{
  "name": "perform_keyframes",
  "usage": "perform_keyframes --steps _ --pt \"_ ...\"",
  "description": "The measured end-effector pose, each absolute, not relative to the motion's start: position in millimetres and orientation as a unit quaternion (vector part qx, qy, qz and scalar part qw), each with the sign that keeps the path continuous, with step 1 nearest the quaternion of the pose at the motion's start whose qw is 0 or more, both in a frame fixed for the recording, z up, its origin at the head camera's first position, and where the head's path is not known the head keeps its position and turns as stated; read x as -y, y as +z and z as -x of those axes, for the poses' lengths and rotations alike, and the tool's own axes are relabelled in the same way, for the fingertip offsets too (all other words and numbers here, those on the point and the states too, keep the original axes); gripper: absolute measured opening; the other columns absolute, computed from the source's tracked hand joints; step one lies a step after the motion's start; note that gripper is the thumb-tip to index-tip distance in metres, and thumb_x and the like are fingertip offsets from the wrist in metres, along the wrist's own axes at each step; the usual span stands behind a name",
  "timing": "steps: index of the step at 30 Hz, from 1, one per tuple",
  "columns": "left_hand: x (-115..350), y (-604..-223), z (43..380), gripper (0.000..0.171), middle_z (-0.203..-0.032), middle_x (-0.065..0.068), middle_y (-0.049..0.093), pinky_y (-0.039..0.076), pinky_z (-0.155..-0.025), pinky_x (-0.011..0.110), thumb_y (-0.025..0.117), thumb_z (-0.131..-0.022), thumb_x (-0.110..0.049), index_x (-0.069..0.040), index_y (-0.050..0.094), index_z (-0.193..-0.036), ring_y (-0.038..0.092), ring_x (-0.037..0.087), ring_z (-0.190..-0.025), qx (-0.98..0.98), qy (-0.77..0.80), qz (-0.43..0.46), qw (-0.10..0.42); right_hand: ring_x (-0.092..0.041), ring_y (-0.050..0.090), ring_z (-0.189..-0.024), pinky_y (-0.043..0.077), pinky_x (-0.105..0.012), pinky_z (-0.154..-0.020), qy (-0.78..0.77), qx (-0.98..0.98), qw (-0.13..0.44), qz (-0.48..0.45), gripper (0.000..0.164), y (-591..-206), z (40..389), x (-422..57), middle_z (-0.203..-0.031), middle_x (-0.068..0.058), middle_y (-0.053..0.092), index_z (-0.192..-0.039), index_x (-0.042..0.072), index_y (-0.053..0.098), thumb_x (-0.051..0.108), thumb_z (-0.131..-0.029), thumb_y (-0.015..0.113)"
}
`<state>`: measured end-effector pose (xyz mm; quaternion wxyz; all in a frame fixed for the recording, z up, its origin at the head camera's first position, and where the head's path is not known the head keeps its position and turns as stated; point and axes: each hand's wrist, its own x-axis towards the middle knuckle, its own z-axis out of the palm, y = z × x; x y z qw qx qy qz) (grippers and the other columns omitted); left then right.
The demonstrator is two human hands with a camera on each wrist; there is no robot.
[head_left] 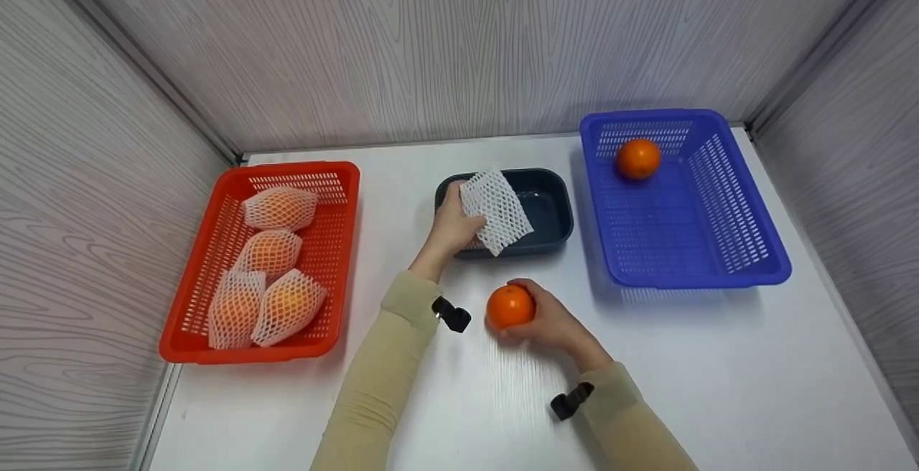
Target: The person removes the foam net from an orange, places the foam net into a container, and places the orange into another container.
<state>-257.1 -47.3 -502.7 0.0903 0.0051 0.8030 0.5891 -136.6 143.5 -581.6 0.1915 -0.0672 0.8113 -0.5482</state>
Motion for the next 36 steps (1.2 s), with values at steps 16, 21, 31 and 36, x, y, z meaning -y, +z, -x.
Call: perform_keyframes --steps 16,21,31,36 --pt "39 -530 274 0.065 -0.132 0.021 0.052 0.052 -0.087 0.033 0.071 -0.088 -0.001 -0.006 0.041 -0.145 0.061 0.027 -0.112 -0.872 0.48 -0.075 0.059 -0.028 0.057 -0.106 0.042 -0.051 -0.096 -0.541 -0.815 0.197 0.063 0.084 -585 138 -144 -0.13 -0.008 0.056 -0.14 0.015 0.048 0.016 -0.066 0.089" --pt "43 -536 271 0.058 -0.132 0.019 0.054 0.051 -0.089 0.036 0.069 -0.09 -0.003 -0.005 0.047 -0.143 0.059 0.028 -0.112 -0.893 0.426 -0.117 0.09 -0.029 0.057 -0.108 0.042 -0.051 -0.097 -0.547 -0.813 0.19 0.068 0.084 -585 137 -145 -0.13 -0.009 0.056 -0.14 0.013 0.049 0.015 -0.066 0.089" --pt "48 -538 264 0.045 -0.129 0.016 0.059 0.047 -0.095 0.039 0.061 -0.097 -0.013 -0.004 0.051 -0.14 0.059 0.026 -0.111 -0.903 0.385 -0.157 0.11 -0.029 0.056 -0.109 0.042 -0.052 -0.098 -0.541 -0.818 0.183 0.069 0.082 -586 137 -145 -0.131 -0.01 0.055 -0.139 0.012 0.049 0.014 -0.067 0.089" --pt "53 -535 258 0.043 -0.127 0.014 0.06 0.049 -0.093 0.038 0.058 -0.1 -0.02 -0.007 0.052 -0.141 0.062 0.024 -0.108 -0.902 0.39 -0.15 0.11 -0.028 0.056 -0.108 0.043 -0.051 -0.097 -0.544 -0.818 0.179 0.057 0.081 -585 137 -145 -0.131 -0.008 0.056 -0.14 0.012 0.049 0.015 -0.068 0.088"
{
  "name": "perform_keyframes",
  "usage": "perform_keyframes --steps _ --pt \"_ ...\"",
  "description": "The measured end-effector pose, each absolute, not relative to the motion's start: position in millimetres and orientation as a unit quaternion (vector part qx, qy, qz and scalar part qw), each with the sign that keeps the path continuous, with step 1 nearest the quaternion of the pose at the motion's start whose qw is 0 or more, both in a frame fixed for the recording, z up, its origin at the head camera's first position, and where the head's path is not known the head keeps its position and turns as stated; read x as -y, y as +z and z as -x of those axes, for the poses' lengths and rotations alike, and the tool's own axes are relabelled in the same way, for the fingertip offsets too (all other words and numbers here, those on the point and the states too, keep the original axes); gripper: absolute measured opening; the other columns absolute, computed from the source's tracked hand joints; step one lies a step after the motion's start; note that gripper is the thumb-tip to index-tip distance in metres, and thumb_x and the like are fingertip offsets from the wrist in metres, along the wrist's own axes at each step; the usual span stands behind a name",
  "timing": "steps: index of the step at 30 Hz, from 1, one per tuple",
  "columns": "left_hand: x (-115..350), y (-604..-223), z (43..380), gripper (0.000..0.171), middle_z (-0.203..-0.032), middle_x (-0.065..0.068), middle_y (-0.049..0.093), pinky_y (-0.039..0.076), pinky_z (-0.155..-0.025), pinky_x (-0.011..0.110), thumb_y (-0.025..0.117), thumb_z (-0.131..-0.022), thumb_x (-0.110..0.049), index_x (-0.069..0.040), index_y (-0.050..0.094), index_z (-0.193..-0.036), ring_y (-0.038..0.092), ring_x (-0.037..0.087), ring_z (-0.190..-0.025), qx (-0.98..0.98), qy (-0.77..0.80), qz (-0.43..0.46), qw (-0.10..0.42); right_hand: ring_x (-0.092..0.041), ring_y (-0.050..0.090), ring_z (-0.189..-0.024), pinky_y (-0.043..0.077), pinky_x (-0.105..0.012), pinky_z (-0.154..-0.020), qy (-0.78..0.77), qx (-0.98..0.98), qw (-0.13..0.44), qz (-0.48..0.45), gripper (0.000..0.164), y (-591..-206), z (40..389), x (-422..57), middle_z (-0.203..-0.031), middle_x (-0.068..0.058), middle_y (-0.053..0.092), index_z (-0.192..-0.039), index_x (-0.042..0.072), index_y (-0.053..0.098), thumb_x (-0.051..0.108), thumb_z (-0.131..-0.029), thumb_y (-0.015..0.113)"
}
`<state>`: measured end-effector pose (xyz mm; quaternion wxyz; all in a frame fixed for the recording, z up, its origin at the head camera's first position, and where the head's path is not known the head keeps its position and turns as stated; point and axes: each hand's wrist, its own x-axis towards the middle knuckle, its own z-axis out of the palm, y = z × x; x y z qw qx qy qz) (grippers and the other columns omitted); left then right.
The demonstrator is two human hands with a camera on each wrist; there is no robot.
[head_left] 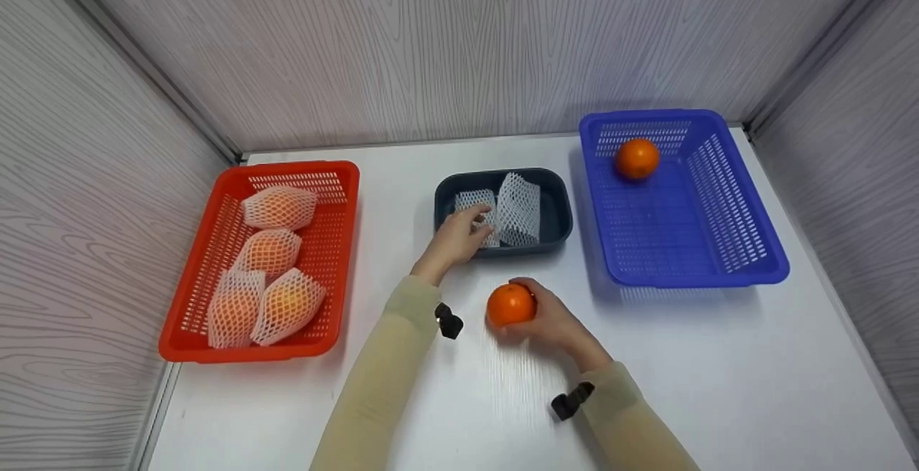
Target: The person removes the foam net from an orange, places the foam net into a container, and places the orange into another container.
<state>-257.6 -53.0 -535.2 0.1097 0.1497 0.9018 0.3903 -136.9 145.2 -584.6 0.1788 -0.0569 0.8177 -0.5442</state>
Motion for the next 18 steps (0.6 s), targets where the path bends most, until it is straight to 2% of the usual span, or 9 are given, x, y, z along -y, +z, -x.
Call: perform_keyframes --steps 6,12,18 --pt "61 -530 247 0.043 -0.122 0.013 0.063 0.051 -0.089 0.037 0.057 -0.101 -0.025 -0.006 0.053 -0.14 0.063 0.023 -0.104 -0.898 0.406 -0.143 0.093 -0.028 0.057 -0.107 0.044 -0.05 -0.096 -0.551 -0.816 0.167 0.046 0.082 -577 137 -147 -0.13 -0.007 0.056 -0.14 0.014 0.049 0.019 -0.069 0.089" --pt "68 -527 233 0.042 -0.114 0.009 0.065 0.054 -0.08 0.035 0.058 -0.101 -0.025 -0.005 0.054 -0.138 0.064 0.021 -0.097 -0.882 0.449 -0.128 0.07 -0.031 0.057 -0.108 0.045 -0.052 -0.095 -0.553 -0.818 0.146 0.064 0.081 -565 138 -152 -0.131 -0.013 0.055 -0.14 0.01 0.048 0.019 -0.07 0.089" --pt "69 -522 221 0.041 -0.115 0.008 0.065 0.054 -0.082 0.034 0.059 -0.1 -0.027 -0.008 0.056 -0.136 0.065 0.022 -0.099 -0.872 0.475 -0.11 0.05 -0.031 0.058 -0.107 0.047 -0.05 -0.093 -0.558 -0.817 0.122 0.079 0.082 -548 140 -162 -0.13 -0.013 0.055 -0.138 0.008 0.048 0.02 -0.07 0.091"
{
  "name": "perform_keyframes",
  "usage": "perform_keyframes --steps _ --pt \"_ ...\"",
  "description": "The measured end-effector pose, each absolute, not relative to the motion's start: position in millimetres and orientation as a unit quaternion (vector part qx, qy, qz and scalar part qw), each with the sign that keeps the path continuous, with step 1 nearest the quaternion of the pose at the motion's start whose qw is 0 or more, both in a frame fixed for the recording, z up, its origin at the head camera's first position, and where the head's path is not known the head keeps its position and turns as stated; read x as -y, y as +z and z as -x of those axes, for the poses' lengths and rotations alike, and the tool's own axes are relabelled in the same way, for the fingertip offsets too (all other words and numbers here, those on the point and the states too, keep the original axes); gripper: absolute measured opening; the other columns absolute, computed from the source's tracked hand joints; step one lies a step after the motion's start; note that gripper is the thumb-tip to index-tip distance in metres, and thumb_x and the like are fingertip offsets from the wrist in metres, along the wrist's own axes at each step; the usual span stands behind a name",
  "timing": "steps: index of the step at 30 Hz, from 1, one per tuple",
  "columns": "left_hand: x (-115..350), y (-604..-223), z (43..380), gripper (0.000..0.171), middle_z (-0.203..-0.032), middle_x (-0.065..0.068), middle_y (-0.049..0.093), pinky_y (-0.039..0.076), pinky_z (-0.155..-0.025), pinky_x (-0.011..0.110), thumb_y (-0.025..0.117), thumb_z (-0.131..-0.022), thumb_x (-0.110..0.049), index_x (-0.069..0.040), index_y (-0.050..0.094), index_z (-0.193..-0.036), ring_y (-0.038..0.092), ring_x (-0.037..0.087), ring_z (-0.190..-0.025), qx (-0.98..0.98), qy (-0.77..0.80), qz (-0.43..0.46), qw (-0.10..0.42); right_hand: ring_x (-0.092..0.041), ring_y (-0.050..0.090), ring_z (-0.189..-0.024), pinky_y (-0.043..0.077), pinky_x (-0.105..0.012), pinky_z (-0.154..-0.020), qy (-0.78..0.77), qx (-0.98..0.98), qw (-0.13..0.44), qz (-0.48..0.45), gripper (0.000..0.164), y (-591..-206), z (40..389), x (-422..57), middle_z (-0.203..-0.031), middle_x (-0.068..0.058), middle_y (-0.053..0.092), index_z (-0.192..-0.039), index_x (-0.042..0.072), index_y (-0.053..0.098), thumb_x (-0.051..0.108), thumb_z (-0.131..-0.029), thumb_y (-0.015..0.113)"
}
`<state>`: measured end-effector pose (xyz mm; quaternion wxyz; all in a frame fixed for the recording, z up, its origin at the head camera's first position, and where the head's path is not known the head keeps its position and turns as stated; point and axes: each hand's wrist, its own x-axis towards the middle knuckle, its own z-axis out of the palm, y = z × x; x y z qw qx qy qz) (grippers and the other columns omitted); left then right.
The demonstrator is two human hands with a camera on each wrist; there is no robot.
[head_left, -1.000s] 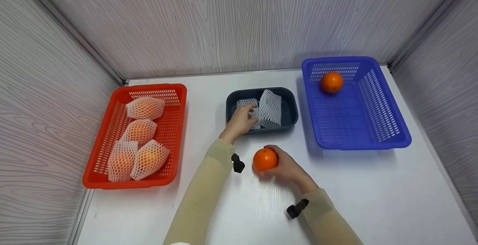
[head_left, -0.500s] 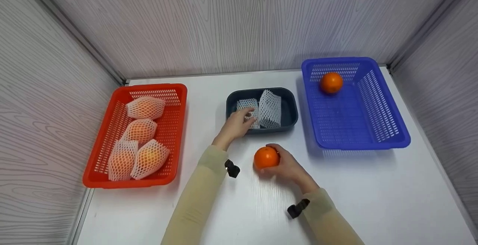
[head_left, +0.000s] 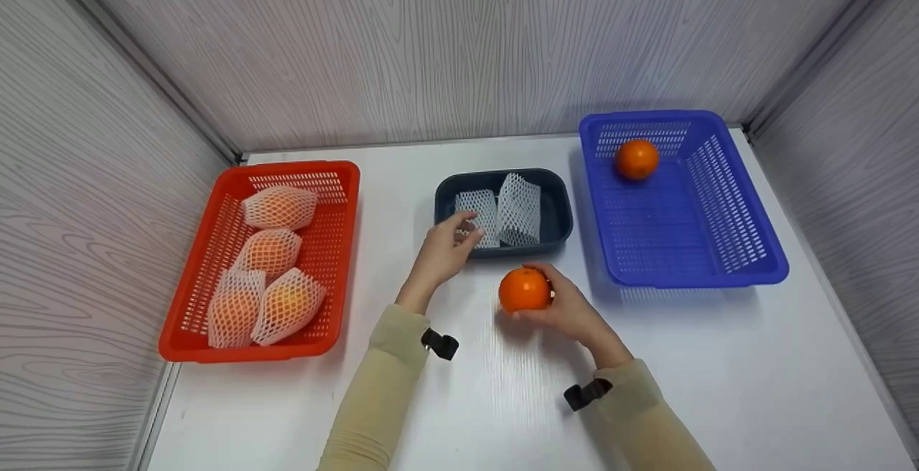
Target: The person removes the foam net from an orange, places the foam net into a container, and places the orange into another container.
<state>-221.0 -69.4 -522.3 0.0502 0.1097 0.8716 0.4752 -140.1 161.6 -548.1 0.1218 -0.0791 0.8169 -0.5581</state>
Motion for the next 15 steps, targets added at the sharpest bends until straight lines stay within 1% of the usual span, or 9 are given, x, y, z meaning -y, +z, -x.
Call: perform_keyframes --steps 4,6,10,15 --pt "68 -519 214 0.04 -0.115 0.008 0.065 0.054 -0.083 0.033 0.06 -0.1 -0.027 -0.009 0.057 -0.135 0.065 0.022 -0.1 -0.868 0.483 -0.105 0.042 -0.031 0.057 -0.105 0.049 -0.046 -0.09 -0.561 -0.816 0.112 0.087 0.08 -535 141 -170 -0.132 -0.014 0.053 -0.138 0.007 0.047 0.021 -0.072 0.09" --pt "66 -517 211 0.039 -0.115 0.008 0.064 0.054 -0.083 0.033 0.06 -0.1 -0.026 -0.008 0.057 -0.135 0.064 0.022 -0.1 -0.865 0.488 -0.106 0.038 -0.031 0.056 -0.104 0.049 -0.045 -0.088 -0.563 -0.815 0.105 0.091 0.079 -529 142 -174 -0.133 -0.014 0.052 -0.138 0.008 0.048 0.021 -0.072 0.089" --pt "63 -515 205 0.038 -0.115 0.009 0.064 0.054 -0.083 0.033 0.06 -0.099 -0.024 -0.008 0.058 -0.133 0.065 0.023 -0.101 -0.858 0.499 -0.114 0.031 -0.033 0.057 -0.104 0.05 -0.044 -0.086 -0.566 -0.813 0.09 0.103 0.078 -515 144 -184 -0.134 -0.015 0.051 -0.139 0.01 0.048 0.02 -0.073 0.089" --pt "57 -512 198 0.037 -0.117 0.01 0.064 0.054 -0.082 0.033 0.059 -0.1 -0.025 -0.009 0.058 -0.133 0.066 0.021 -0.101 -0.848 0.515 -0.121 0.033 -0.033 0.056 -0.107 0.05 -0.045 -0.088 -0.562 -0.817 0.081 0.096 0.081 -496 147 -198 -0.135 -0.014 0.049 -0.141 0.012 0.046 0.023 -0.073 0.089"
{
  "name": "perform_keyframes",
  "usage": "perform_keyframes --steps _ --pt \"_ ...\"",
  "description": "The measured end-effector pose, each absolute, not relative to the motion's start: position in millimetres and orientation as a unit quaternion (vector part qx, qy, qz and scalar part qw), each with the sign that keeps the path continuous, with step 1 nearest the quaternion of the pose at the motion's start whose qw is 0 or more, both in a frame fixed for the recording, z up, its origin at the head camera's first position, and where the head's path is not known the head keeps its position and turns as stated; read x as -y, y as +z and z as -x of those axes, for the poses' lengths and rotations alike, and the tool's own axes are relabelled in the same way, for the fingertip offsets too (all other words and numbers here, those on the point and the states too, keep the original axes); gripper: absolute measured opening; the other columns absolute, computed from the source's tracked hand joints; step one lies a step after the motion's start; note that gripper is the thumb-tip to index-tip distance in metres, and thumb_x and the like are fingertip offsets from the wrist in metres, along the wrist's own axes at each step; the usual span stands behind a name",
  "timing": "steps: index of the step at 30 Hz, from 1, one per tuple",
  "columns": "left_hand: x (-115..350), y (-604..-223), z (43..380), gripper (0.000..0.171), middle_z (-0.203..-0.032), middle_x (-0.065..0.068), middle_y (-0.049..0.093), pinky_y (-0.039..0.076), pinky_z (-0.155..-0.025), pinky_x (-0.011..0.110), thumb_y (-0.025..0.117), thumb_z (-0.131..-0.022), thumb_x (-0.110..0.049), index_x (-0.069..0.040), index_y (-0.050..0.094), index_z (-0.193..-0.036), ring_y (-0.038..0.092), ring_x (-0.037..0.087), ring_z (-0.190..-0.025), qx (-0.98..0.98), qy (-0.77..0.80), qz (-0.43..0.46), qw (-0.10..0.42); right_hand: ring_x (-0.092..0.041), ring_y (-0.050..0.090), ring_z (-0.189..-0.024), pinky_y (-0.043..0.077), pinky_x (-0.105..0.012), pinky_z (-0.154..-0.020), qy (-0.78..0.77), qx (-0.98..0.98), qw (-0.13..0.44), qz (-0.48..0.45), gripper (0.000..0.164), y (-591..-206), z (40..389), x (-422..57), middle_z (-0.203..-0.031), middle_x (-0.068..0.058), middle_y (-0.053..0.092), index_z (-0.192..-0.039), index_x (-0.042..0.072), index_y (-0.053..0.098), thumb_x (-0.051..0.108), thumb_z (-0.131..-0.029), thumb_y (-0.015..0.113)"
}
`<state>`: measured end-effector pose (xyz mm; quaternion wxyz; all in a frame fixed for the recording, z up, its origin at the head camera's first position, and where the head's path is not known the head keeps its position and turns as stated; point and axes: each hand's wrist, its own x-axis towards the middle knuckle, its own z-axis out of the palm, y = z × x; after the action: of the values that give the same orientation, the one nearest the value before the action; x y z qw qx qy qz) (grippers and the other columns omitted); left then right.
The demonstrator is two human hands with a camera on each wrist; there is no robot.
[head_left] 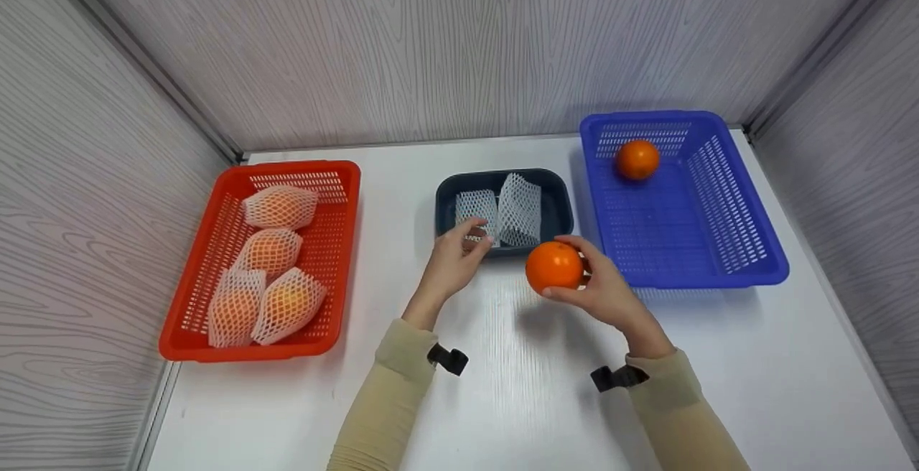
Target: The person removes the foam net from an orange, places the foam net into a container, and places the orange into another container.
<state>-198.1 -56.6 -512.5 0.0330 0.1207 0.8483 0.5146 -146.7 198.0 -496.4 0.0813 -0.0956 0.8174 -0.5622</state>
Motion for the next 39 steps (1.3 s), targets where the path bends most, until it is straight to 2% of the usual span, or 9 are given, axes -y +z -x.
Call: perform_keyframes --steps 4,11,20,24,28,34,39 --pt "50 -511 193 0.038 -0.12 0.013 0.064 0.054 -0.082 0.033 0.059 -0.1 -0.026 -0.008 0.058 -0.133 0.066 0.021 -0.1 -0.842 0.523 -0.13 0.033 -0.034 0.054 -0.11 0.049 -0.048 -0.09 -0.569 -0.814 0.073 0.091 0.082 -482 150 -209 -0.135 -0.016 0.049 -0.143 0.01 0.043 0.023 -0.075 0.088" --pt "33 -512 186 0.039 -0.119 0.014 0.064 0.053 -0.084 0.031 0.059 -0.1 -0.027 -0.005 0.057 -0.133 0.066 0.022 -0.1 -0.836 0.525 -0.153 0.042 -0.031 0.053 -0.113 0.049 -0.044 -0.093 -0.557 -0.825 0.052 0.079 0.081 -466 159 -232 -0.137 -0.014 0.047 -0.145 0.009 0.041 0.024 -0.078 0.085" --pt "1 -516 180 0.04 -0.121 0.009 0.063 0.052 -0.085 0.027 0.059 -0.1 -0.029 -0.005 0.058 -0.132 0.066 0.017 -0.101 -0.844 0.502 -0.179 0.055 -0.035 0.047 -0.119 0.041 -0.056 -0.1 -0.532 -0.845 0.028 0.05 0.083 -454 172 -257 -0.142 -0.015 0.042 -0.148 0.012 0.036 0.032 -0.082 0.082" --pt "-14 -516 177 0.04 -0.124 0.009 0.062 0.05 -0.087 0.026 0.058 -0.1 -0.03 -0.007 0.058 -0.133 0.064 0.015 -0.102 -0.853 0.48 -0.195 0.065 -0.035 0.046 -0.12 0.039 -0.057 -0.101 -0.527 -0.849 0.024 0.036 0.085 -449 178 -269 -0.143 -0.015 0.041 -0.15 0.014 0.034 0.035 -0.082 0.081" --pt "-29 -515 175 0.04 -0.126 0.007 0.061 0.049 -0.087 0.024 0.059 -0.1 -0.029 -0.008 0.058 -0.133 0.064 0.014 -0.102 -0.86 0.461 -0.204 0.076 -0.034 0.045 -0.123 0.038 -0.056 -0.102 -0.534 -0.845 0.026 0.014 0.086 -442 184 -277 -0.145 -0.014 0.04 -0.15 0.014 0.032 0.036 -0.082 0.08" --pt "-47 -517 176 0.036 -0.118 0.006 0.064 0.05 -0.082 0.022 0.06 -0.099 -0.028 -0.009 0.061 -0.129 0.065 0.012 -0.097 -0.867 0.44 -0.218 0.082 -0.032 0.045 -0.121 0.04 -0.051 -0.1 -0.532 -0.847 0.021 -0.007 0.085 -435 196 -289 -0.143 -0.012 0.04 -0.149 0.013 0.033 0.035 -0.082 0.08" --pt "-59 -519 176 0.034 -0.117 0.008 0.065 0.05 -0.081 0.021 0.062 -0.098 -0.026 -0.009 0.062 -0.128 0.067 0.016 -0.097 -0.869 0.428 -0.232 0.085 -0.032 0.042 -0.123 0.037 -0.053 -0.102 -0.52 -0.854 0.015 -0.023 0.088 -435 205 -300 -0.145 -0.012 0.039 -0.15 0.013 0.032 0.04 -0.082 0.08"
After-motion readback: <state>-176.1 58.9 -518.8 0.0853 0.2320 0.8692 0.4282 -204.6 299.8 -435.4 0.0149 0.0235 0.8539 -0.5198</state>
